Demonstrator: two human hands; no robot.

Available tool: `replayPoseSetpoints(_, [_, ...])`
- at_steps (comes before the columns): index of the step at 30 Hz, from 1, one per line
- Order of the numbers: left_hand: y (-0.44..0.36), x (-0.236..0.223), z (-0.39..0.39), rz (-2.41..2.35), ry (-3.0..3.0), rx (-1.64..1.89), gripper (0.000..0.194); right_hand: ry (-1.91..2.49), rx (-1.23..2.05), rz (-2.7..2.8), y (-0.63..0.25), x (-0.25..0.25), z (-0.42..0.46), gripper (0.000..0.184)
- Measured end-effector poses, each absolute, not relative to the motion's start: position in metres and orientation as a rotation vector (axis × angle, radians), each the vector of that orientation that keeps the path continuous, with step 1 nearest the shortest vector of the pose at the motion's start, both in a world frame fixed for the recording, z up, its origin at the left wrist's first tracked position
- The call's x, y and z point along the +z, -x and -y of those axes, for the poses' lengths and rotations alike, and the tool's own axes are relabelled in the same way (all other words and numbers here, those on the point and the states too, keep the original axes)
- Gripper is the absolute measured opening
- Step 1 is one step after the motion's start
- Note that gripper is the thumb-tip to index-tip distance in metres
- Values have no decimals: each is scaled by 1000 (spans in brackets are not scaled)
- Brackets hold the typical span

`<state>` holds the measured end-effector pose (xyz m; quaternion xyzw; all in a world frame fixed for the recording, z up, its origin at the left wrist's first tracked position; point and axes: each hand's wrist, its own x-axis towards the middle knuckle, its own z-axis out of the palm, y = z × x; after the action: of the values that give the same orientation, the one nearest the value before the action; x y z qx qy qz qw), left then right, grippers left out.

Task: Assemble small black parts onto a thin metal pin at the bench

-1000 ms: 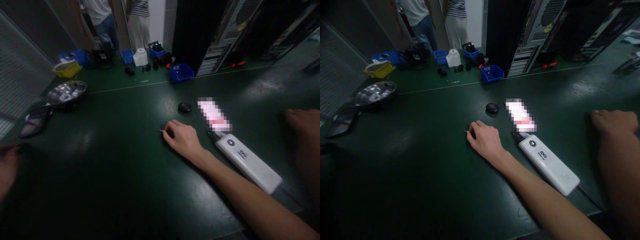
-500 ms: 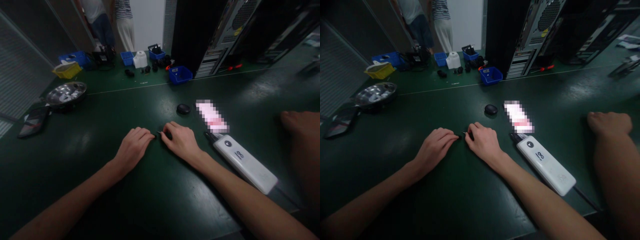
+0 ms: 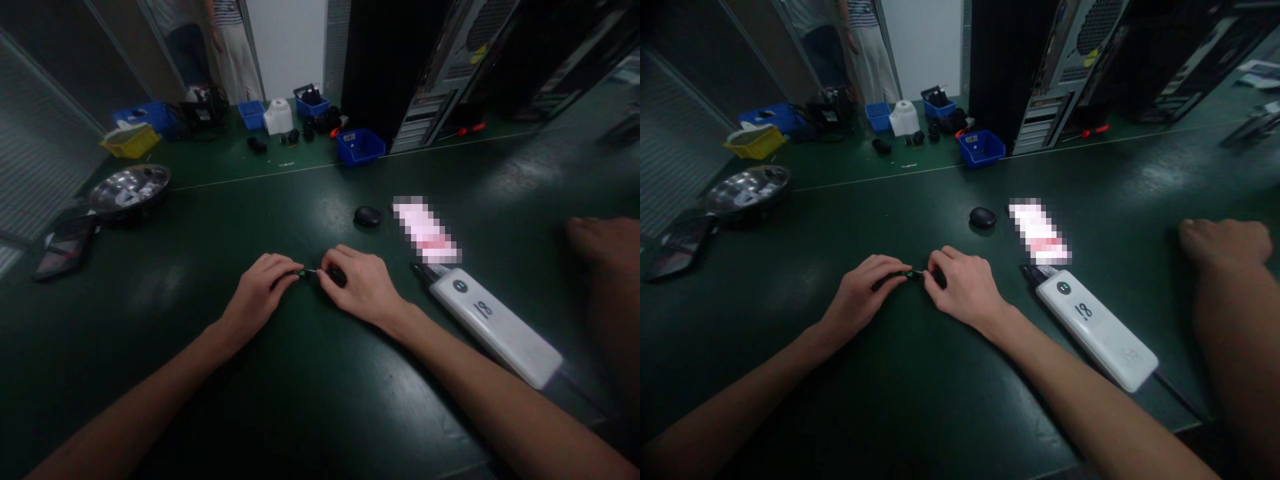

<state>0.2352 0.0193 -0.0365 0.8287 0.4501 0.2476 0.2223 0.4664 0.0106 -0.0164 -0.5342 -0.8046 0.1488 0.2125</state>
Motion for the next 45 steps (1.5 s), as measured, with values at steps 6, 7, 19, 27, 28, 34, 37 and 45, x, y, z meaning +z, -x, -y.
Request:
replayPoseSetpoints(6, [-235,-37,-18,-1246,-2225,717,26,1453,368,2295,-467,-16,-9,19])
replayPoseSetpoints(7, [-235,-37,-18,-1246,-2221,714,26,1448,365,2301,-467,-16,-9,19])
replayPoseSetpoints(19, [-235,-37,-14,-1143,-2278,729,24,1358,423,2325,-462,-18,-5,18])
replayPoseSetpoints(27, [-235,-37,-12,-1205,-2330,683,32,1348,417,2290,-463,-17,-7,21])
replayPoseSetpoints(28, [-235,-36,-12,-1216,-2320,663,34,1354,403,2284,-464,-18,-8,21])
replayPoseSetpoints(34, [-241,-31,-15,-1212,-2372,496,43,1464,292,2298,-466,-22,-11,21])
replayPoseSetpoints(37, [-243,-29,-16,-1204,-2403,439,45,1524,254,2314,-467,-23,-12,20])
replayPoseSetpoints(45, [-234,-26,-15,-1220,-2366,493,28,1689,196,2232,-474,-17,-14,17])
